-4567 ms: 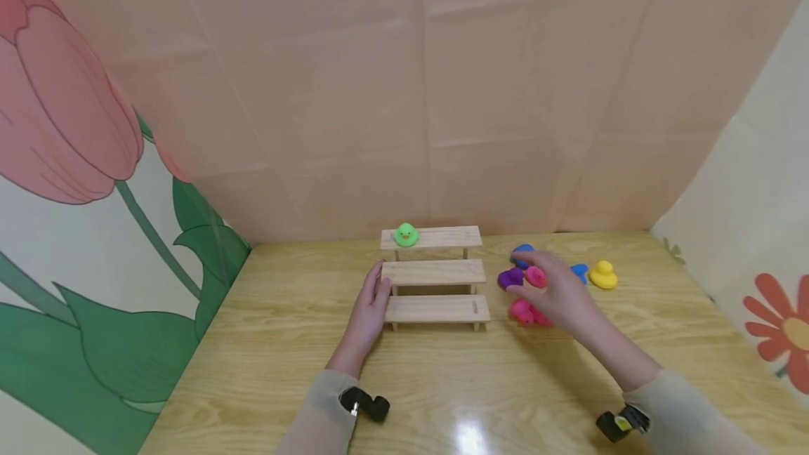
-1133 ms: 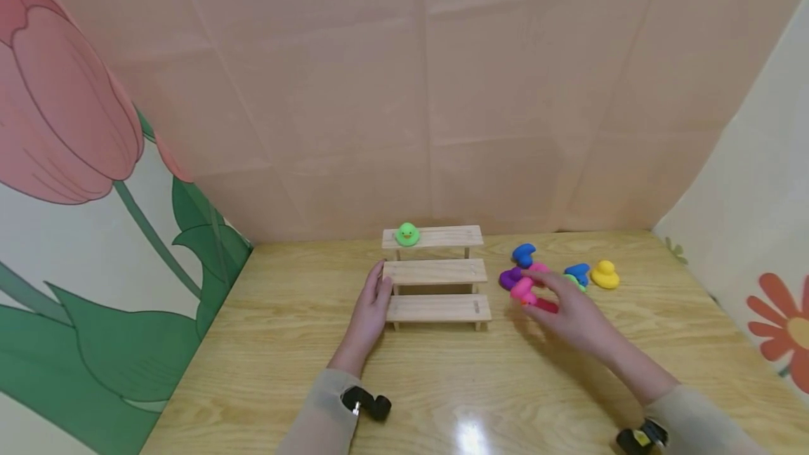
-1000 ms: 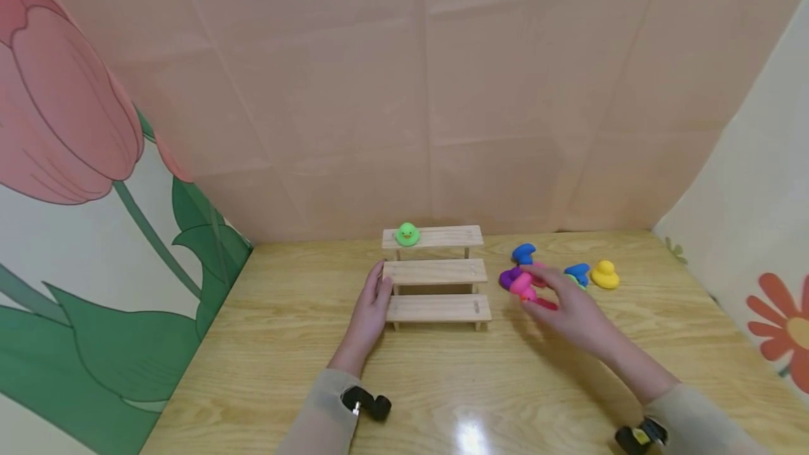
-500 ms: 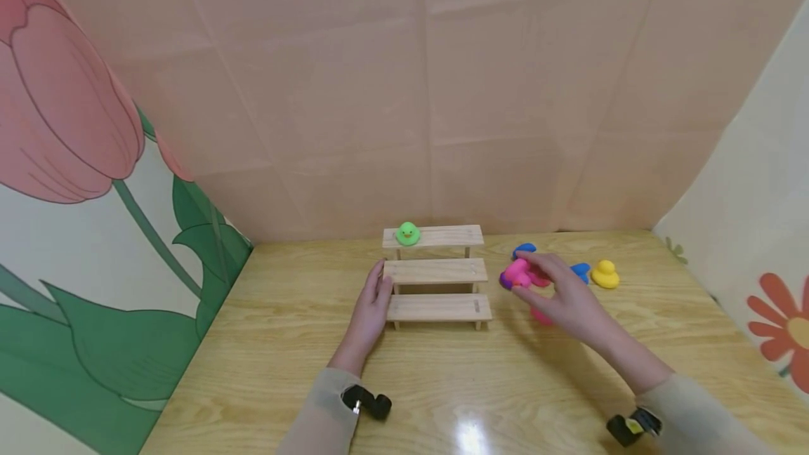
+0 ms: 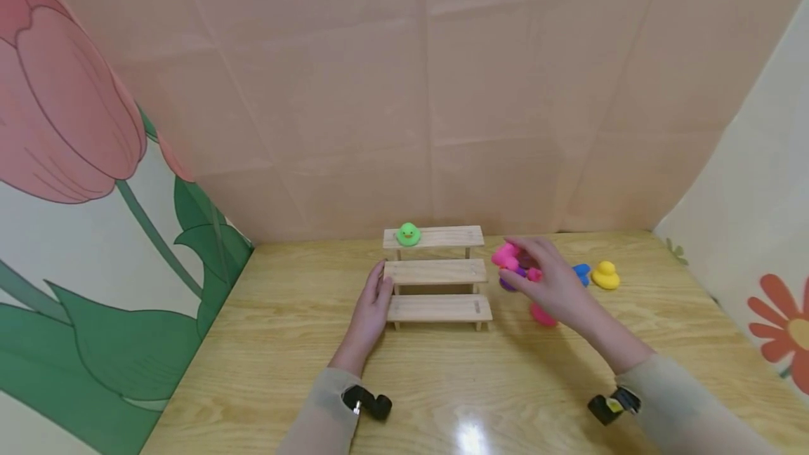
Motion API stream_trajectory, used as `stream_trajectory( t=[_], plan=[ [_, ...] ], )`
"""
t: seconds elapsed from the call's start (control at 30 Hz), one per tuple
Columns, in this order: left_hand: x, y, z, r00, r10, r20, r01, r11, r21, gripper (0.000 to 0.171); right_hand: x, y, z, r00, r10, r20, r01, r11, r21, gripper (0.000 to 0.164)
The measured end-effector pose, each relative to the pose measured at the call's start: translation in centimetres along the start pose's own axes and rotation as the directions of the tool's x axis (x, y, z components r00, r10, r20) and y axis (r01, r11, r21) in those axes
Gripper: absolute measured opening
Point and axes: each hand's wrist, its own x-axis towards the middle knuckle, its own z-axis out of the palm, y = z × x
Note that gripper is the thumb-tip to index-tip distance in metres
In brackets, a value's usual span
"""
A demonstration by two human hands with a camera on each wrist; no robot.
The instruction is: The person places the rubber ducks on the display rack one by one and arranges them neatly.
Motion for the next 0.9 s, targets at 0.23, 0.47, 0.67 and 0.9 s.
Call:
stream_trajectory(
  t=[0.23, 0.47, 0.67, 0.9],
  plan=[
    [0.0, 0.0, 0.0, 1.0, 0.005, 0.002, -0.005, 1.0, -0.001, 0.063, 1.9, -0.9, 0.5, 1.0, -0.009, 0.022, 0.007, 0.996, 0.084, 0.065],
    [0.0, -0.1, 0.1, 1.0, 0.011, -0.002, -0.011, 1.0, 0.005, 0.063, 3.9, -1.8, 1.1, 0.999, -0.006, 0.05, 0.002, 0.996, 0.093, 0.067],
    [0.1, -0.2, 0.1, 1.0, 0.009, -0.005, -0.009, 1.0, 0.0, 0.062, 5.5, -2.3, 2.0, 0.998, -0.048, 0.05, 0.043, 0.994, 0.102, 0.066],
    [0.2, -0.4, 0.1, 1.0, 0.009, -0.007, -0.009, 1.0, -0.005, 0.065, 7.2, -2.7, 3.1, 0.997, -0.057, 0.057, 0.052, 0.996, 0.073, 0.07]
  ],
)
